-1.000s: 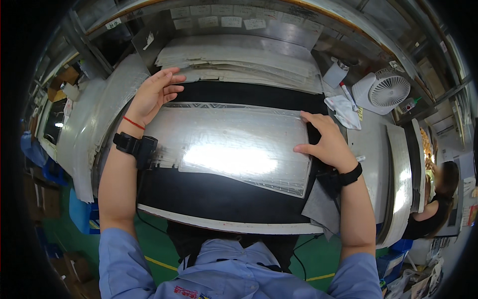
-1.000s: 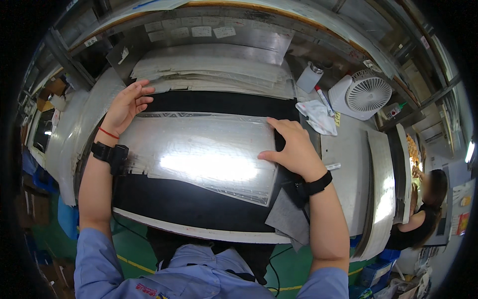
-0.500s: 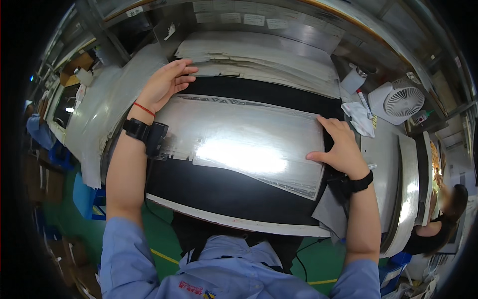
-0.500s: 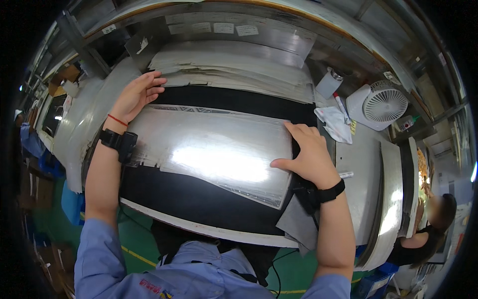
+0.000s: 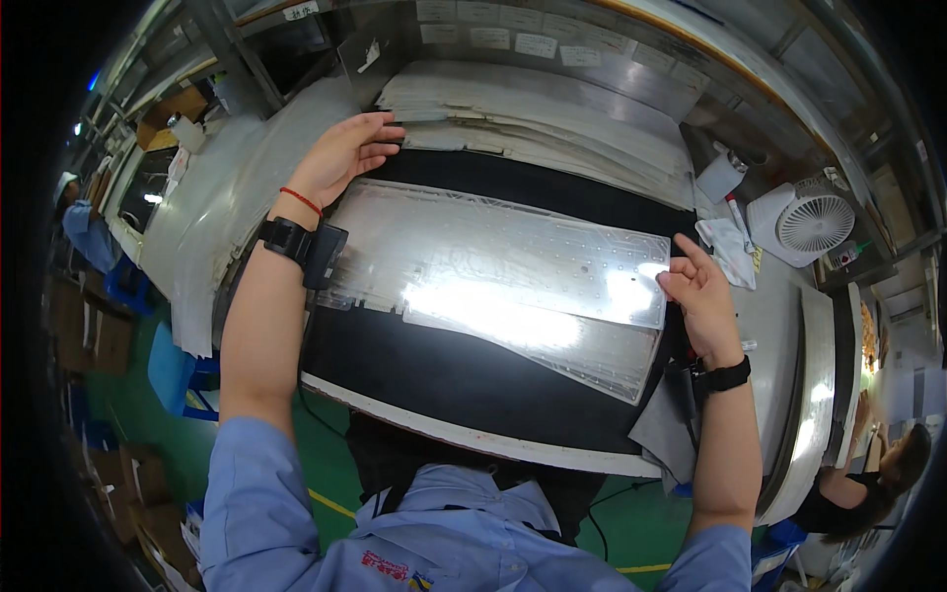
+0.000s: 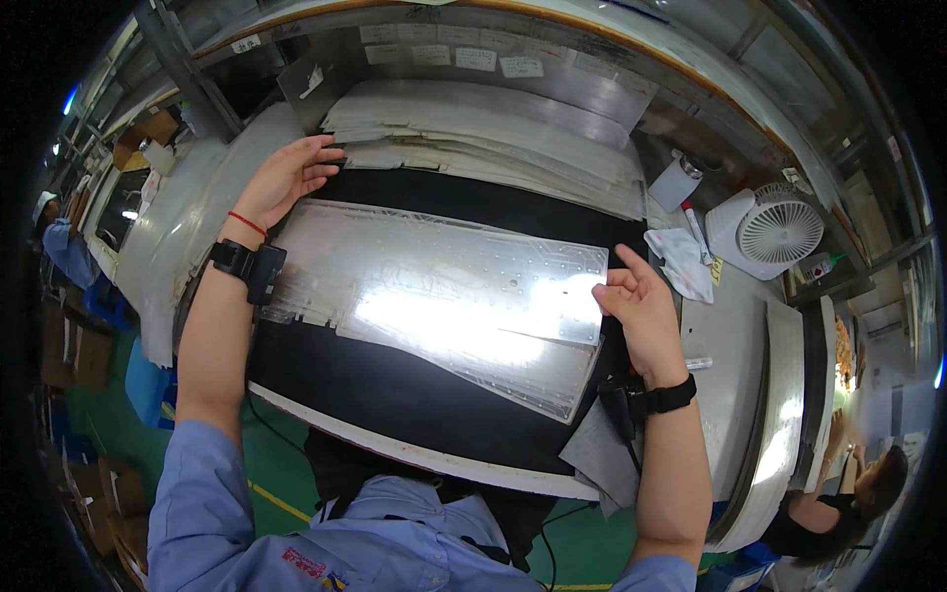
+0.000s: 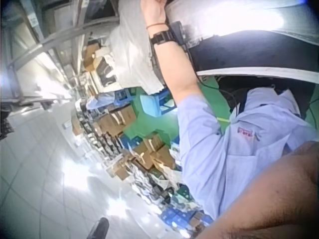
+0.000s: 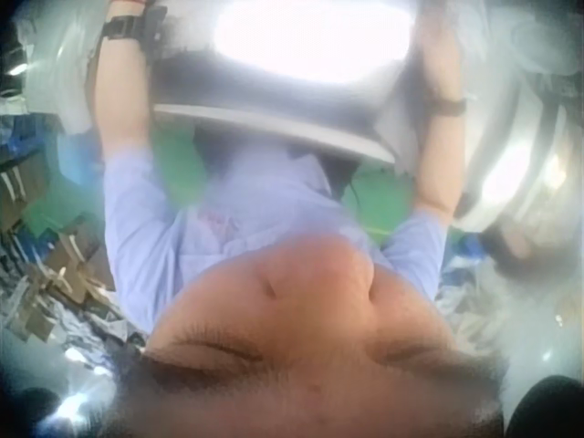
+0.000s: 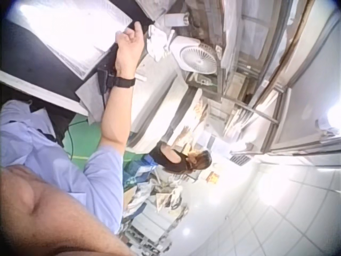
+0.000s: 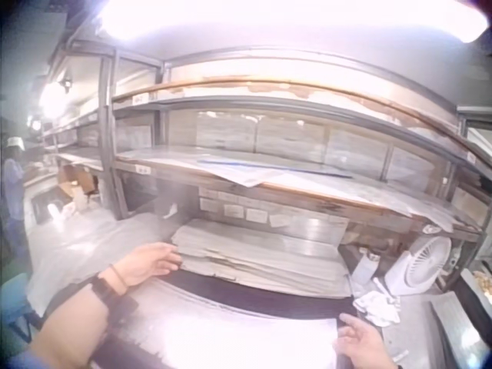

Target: Inspecting and stacking flexible circuit board layers or keyboard membranes at a workstation.

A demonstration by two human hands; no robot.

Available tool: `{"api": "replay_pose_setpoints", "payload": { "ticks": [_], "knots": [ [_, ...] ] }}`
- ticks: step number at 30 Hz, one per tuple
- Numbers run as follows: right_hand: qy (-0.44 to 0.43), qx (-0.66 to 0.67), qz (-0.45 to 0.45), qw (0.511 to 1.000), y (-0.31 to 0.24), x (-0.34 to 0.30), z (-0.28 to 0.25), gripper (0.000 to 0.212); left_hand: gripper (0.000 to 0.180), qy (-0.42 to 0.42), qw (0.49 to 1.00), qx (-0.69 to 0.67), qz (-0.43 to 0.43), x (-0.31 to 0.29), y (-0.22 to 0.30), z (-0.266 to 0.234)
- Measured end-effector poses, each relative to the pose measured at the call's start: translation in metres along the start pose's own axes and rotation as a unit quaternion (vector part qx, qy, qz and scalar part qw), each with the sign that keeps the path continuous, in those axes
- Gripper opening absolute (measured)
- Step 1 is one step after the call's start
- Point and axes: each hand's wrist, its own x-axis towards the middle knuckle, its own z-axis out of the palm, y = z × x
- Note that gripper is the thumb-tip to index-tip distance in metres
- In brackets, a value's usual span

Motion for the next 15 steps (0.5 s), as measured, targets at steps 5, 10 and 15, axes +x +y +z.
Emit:
{"api": "replay_pose_setpoints", "payload": {
  "ticks": [5, 10, 15],
  "knots": [
    [0.033, -0.01, -0.047, 0.998, 0.004, 0.006, -0.008, 0.022, 0.043, 0.022, 1.0, 0.02, 0.01, -0.001, -0.002, 0.001],
    [0.099, 0.045, -0.03, 0.994, 0.003, 0.009, -0.017, 0.017, 0.052, -0.039, 0.998, -0.032, -0.038, 0.0, 0.0, 0.001],
    [0.103, 0.086, -0.033, 0.99, 0.01, 0.014, -0.029, 0.02, 0.041, -0.052, 0.998, -0.022, -0.035, -0.005, 0.0, 0.018]
  ]
}}
